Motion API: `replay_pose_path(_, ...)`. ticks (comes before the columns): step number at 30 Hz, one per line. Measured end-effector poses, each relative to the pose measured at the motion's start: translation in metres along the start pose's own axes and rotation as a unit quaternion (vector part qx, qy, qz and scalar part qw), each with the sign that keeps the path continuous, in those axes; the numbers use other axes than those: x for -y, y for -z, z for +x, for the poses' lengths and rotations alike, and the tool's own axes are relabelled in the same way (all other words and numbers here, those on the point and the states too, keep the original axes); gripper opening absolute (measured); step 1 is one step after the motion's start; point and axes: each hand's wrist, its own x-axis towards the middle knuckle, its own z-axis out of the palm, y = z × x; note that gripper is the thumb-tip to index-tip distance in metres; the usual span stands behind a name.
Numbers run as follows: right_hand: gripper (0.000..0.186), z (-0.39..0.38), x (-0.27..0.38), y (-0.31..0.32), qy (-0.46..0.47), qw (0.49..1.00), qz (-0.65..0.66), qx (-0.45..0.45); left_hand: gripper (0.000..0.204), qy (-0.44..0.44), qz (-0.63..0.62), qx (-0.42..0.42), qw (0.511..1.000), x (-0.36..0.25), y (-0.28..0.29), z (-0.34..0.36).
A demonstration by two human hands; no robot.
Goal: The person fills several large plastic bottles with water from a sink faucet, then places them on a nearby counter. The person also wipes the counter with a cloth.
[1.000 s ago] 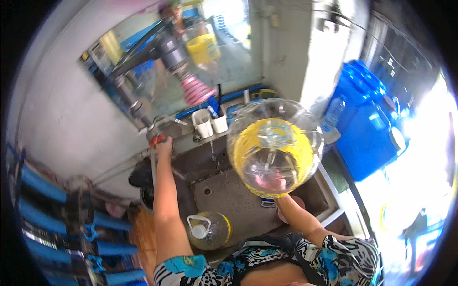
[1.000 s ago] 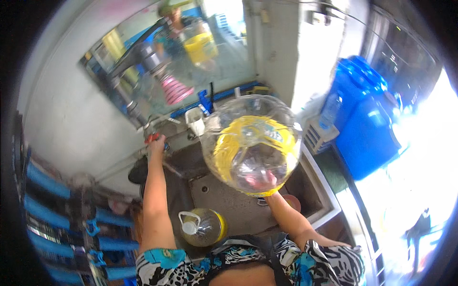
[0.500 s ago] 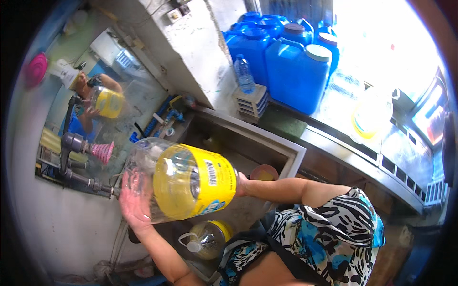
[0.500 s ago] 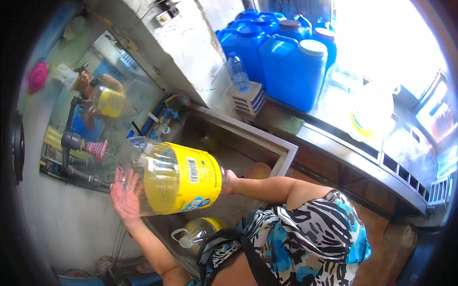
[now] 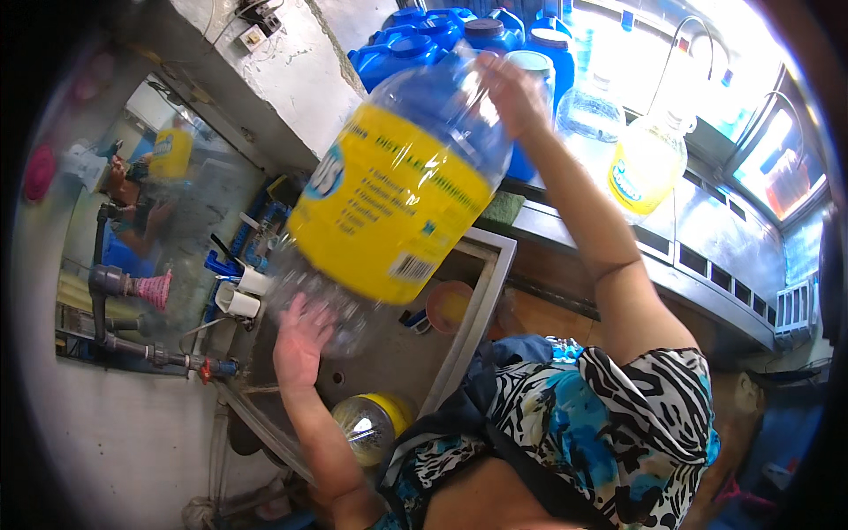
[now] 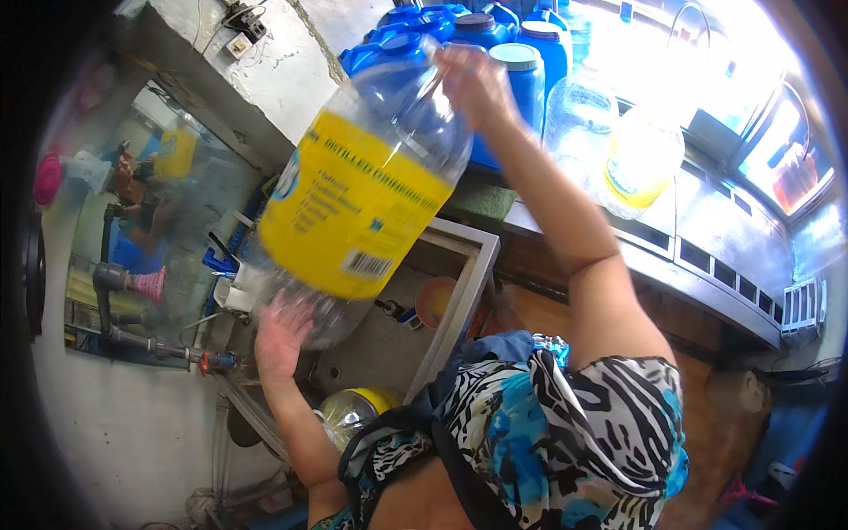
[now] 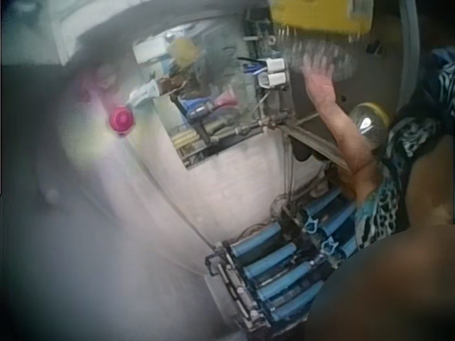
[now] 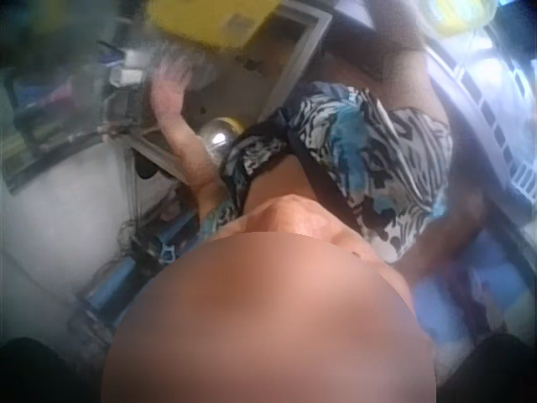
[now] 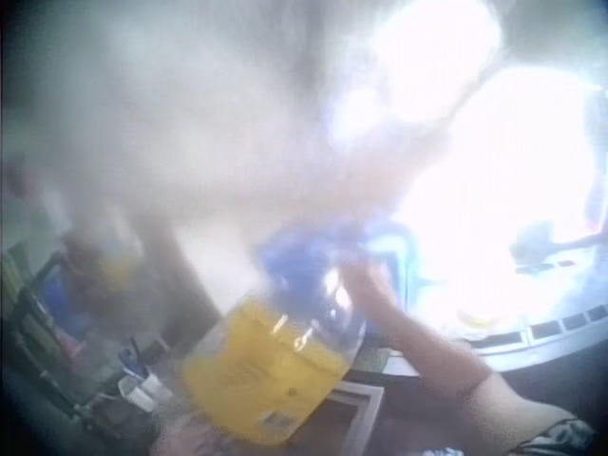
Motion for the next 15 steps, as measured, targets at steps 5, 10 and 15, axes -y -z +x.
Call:
replay_pose_path(5,0.058,0.038,0.101,0.084,0.199,0.956,-0.213,-0.012,0.053,-0.007,0.115,-0.06,0.992,0.022,-0.014,0.021)
replay_pose_path(10,0.072,0.041,0.091,0.142,0.288,0.827,-0.474,-0.091,0.056,0.021,0.169,-0.111,0.979,0.041,-0.002,0.03)
replay_pose_path(15,0.085,0.018,-0.012,0.176,0.232,0.779,-0.568,-0.127,0.059,0.031,0.208,-0.15,0.966,0.058,0.021,0.033)
